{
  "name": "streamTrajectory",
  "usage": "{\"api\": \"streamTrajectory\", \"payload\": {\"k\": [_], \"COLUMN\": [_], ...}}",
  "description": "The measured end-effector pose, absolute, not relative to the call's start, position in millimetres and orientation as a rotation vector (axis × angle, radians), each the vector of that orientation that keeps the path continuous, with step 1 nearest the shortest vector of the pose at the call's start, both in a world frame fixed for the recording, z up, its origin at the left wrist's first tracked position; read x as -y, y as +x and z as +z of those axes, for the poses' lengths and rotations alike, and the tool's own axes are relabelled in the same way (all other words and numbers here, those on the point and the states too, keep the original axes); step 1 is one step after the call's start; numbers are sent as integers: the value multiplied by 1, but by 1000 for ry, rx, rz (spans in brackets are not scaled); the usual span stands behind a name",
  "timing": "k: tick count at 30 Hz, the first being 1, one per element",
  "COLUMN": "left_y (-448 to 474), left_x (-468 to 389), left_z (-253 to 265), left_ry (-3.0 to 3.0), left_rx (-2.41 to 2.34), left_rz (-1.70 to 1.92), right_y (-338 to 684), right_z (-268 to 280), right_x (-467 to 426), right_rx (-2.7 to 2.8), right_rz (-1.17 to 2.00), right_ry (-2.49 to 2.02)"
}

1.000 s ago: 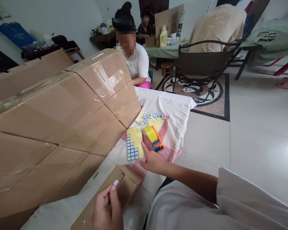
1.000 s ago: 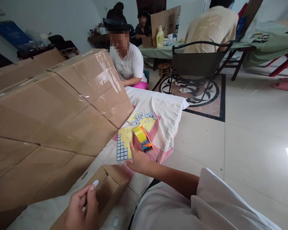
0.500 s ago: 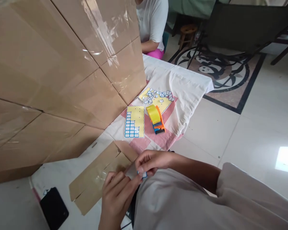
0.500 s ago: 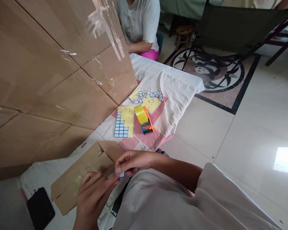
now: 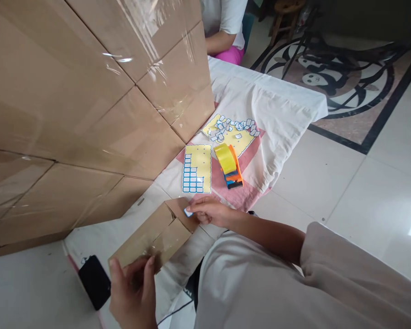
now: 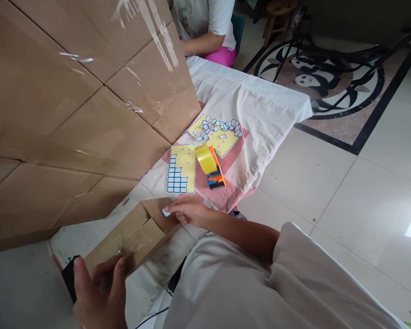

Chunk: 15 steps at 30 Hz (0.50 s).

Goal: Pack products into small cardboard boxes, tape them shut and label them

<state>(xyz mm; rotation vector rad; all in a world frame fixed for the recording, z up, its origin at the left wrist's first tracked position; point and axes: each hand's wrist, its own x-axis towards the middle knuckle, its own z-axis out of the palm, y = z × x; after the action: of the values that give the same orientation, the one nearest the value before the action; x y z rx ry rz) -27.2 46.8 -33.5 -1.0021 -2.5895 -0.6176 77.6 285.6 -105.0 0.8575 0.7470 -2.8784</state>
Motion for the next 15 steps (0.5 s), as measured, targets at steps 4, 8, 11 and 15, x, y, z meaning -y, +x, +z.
{"api": "streamTrajectory", "payload": {"k": [4,8,11,15], "left_y": [-29,-36,-38,-37], "left_x": [-54,-55,-55,-54], "left_z": [-38,-44,-45,-48], "left_ry": [-1064,-1156,-1210,-1197], "left_rx": [2602,2574,2534,2535], "left_rz": [-709,-631,-618,-620], "right_y": [76,74,73,71], "right_z": [-105,-104,-104,-103], "right_x": [-286,-289,-288,-286], "right_rx": [-702,-681,-717,-840], "right_rz": [-2877,-2878,-2855,-2792], "right_ry": [789,709,766,878]}}
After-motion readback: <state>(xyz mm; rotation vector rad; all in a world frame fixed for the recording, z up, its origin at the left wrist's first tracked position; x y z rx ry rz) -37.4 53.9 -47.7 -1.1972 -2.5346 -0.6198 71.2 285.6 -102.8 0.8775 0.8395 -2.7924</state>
